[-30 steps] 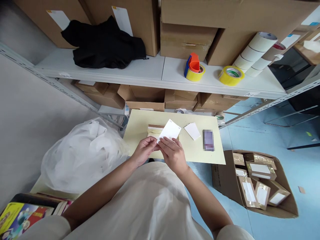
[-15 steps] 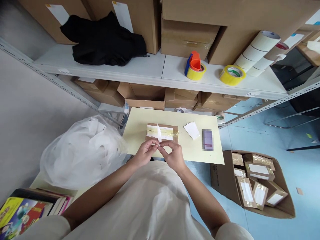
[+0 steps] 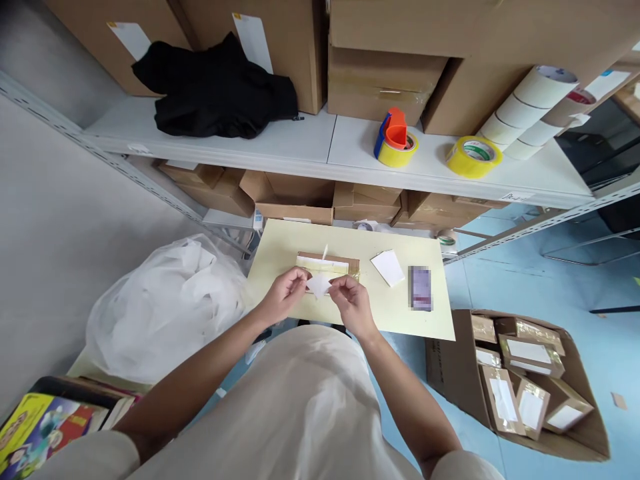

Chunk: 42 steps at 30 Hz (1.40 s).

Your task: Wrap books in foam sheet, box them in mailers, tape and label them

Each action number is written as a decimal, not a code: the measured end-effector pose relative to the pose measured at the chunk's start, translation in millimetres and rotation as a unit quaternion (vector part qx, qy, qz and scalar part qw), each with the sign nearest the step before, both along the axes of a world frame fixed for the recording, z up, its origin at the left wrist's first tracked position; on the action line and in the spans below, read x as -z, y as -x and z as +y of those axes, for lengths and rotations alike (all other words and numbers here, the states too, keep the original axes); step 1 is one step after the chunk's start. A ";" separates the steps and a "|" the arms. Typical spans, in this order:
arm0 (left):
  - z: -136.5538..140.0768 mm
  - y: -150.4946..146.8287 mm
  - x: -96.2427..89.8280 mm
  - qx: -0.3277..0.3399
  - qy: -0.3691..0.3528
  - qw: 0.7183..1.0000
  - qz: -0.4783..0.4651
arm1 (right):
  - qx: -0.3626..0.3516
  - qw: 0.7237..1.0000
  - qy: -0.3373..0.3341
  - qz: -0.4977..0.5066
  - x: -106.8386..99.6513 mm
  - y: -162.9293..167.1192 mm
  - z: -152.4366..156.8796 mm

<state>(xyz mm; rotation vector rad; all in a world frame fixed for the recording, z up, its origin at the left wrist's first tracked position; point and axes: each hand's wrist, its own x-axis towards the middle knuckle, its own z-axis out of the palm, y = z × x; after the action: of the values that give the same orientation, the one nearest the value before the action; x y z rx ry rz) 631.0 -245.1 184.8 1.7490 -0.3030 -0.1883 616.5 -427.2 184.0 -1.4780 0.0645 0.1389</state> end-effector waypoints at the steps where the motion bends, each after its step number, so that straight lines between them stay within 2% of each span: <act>1: 4.8 -6.4 -0.9 -0.005 -0.007 1.000 0.003 | 0.009 1.000 -0.012 0.003 0.0 -2.6 -1.5; 8: 42.1 -52.2 -11.5 -0.025 -0.140 0.989 -0.032 | 0.056 0.997 -0.021 0.041 7.6 -17.4 -25.9; 12: 63.0 -83.4 -7.7 -0.040 -0.201 0.979 -0.015 | 0.102 0.993 -0.025 0.061 19.5 -23.8 -45.8; 16: 79.9 -119.5 4.2 -0.070 -0.233 0.970 0.001 | 0.160 0.983 0.004 0.094 28.1 -28.2 -62.8; 22: 87.1 -180.3 24.9 -0.136 -0.270 0.952 -0.041 | 0.244 0.965 0.010 0.096 31.0 -32.7 -73.6; 30: 76.7 -280.9 58.6 -0.156 -0.295 0.940 -0.067 | 0.223 0.966 0.021 0.125 33.7 -16.5 -61.3; 33: 75.4 -307.3 67.9 -0.157 -0.289 0.942 -0.068 | 0.216 0.966 0.022 0.139 32.3 -11.2 -56.1; 35: 73.2 -308.5 70.4 -0.169 -0.280 0.943 -0.066 | 0.209 0.967 0.017 0.147 30.4 -11.2 -52.9; 37: 65.6 -288.4 66.6 -0.180 -0.265 0.945 -0.071 | 0.199 0.968 0.007 0.153 28.2 -14.3 -48.9; 39: 50.1 -245.2 54.9 -0.165 -0.234 0.953 -0.093 | 0.178 0.972 -0.003 0.154 25.6 -19.7 -43.1; 42: 16.1 -153.4 28.9 -0.018 -0.198 0.968 -0.151 | 0.137 0.982 -0.020 0.132 20.5 -27.9 -29.8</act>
<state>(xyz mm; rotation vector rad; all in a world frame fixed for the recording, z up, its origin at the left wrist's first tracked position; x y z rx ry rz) 784.3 -229.1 155.9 2.1820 -0.4791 0.0529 644.4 -457.0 163.4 -1.3885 0.4753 0.1098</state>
